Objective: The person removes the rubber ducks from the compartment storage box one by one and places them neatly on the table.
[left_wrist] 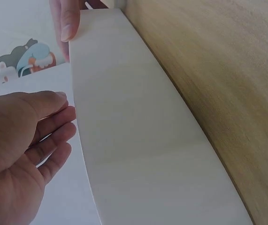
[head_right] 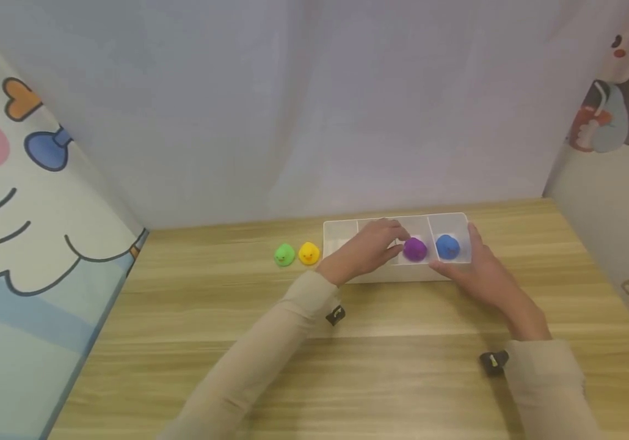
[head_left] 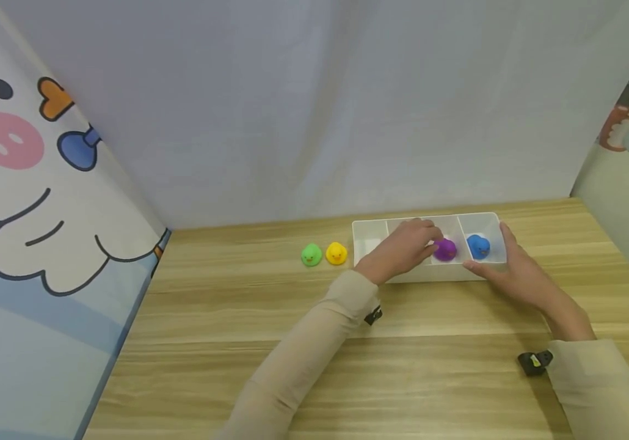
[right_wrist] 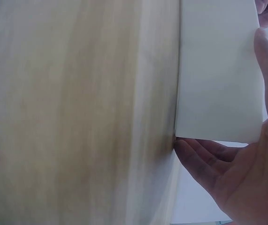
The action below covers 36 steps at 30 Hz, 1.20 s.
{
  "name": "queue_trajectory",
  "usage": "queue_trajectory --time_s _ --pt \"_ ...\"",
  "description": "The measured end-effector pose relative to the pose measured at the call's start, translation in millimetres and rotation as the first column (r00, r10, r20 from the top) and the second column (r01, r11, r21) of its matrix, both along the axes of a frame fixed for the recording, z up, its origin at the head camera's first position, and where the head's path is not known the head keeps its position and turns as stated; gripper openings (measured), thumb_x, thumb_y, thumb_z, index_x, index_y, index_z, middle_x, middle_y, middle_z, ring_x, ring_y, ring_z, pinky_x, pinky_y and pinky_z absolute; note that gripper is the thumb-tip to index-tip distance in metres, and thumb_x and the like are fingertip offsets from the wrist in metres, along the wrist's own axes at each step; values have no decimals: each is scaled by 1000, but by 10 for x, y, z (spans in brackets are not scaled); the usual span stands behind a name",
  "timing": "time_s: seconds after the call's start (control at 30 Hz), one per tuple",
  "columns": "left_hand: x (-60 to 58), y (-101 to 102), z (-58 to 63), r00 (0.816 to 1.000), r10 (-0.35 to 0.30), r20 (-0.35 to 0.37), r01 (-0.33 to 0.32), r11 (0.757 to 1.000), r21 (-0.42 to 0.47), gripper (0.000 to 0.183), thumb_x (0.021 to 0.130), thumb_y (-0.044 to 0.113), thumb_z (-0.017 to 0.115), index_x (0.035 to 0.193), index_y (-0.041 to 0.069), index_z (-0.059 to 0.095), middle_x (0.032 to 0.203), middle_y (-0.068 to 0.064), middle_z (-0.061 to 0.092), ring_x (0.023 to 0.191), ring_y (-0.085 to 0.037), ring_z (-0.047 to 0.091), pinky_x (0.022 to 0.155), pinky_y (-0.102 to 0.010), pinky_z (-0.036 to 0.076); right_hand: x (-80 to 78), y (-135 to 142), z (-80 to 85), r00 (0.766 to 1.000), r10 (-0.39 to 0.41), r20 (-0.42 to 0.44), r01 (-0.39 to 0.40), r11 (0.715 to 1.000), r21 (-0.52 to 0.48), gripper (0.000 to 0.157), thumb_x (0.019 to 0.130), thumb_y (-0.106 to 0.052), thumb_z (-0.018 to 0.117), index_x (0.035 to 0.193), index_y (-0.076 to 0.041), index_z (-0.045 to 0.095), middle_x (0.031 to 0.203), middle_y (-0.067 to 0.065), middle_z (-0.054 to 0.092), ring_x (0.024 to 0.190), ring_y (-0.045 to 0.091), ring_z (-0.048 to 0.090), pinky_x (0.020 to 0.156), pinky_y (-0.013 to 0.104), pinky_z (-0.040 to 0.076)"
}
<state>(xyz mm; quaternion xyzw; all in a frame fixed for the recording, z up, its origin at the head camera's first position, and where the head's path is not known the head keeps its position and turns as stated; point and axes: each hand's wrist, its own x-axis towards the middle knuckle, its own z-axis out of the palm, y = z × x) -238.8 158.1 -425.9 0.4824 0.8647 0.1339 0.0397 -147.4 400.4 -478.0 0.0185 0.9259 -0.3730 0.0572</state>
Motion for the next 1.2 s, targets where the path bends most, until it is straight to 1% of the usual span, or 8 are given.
queue_trajectory --time_s 0.13,0.2,0.37,0.47,0.63,0.8,1.07,1.2 --pt "-23 54 -22 1000 -17 -16 17 1000 -21 22 106 20 56 119 11 72 118 -3 72 112 -15 65 103 -27 50 -9 -1 -11 1000 -1 13 1 1000 5 118 95 -55 66 161 -13 -22 153 44 30 131 58 43 107 78 33" --pt "-30 76 -38 999 -26 -38 25 999 -33 21 105 20 56 116 12 72 115 -2 72 109 -14 65 101 -27 50 -8 -4 -11 1000 0 14 0 1000 7 118 95 -55 66 160 -13 -23 153 45 29 131 58 42 107 77 34" --pt "-39 118 -71 996 -22 -88 17 998 -63 20 105 23 57 113 15 72 111 1 71 105 -13 65 98 -27 50 -5 -16 -16 999 11 -31 -11 1000 -2 113 95 -51 67 163 -13 -16 143 38 41 121 50 49 98 69 43" --pt "-45 146 -69 994 -10 -113 -1 996 -94 20 105 26 56 113 16 72 111 2 71 105 -14 64 96 -28 51 -15 -26 -10 999 15 -40 -15 1000 -9 113 95 -50 67 163 -13 -15 141 37 42 119 49 50 96 66 44" --pt "-64 219 -43 989 9 -147 -33 985 -168 22 106 29 54 115 20 71 115 5 70 107 -14 63 97 -30 50 -32 -22 15 1000 7 -12 -7 1000 5 117 95 -51 67 161 -12 -21 149 44 34 125 55 47 102 74 40" --pt "-73 275 -57 989 40 -144 -71 974 -215 23 107 33 53 117 23 71 118 7 69 110 -13 60 100 -30 47 -35 -8 21 1000 9 11 -9 1000 16 117 96 -52 66 161 -9 -21 150 45 30 126 56 46 103 76 38" --pt "-78 350 -144 983 95 -156 -128 966 -223 26 106 38 53 118 24 70 120 7 70 111 -12 59 102 -30 46 -8 -11 53 1000 6 14 -6 1000 2 117 96 -51 66 161 -12 -23 154 46 26 132 60 40 106 78 33" --pt "-54 369 -166 980 117 -158 -151 964 -220 26 106 40 52 116 24 71 117 8 70 111 -12 59 102 -31 45 -11 -13 28 1000 9 19 -9 1000 -7 117 96 -50 67 161 -13 -23 155 45 25 135 62 39 107 79 32"
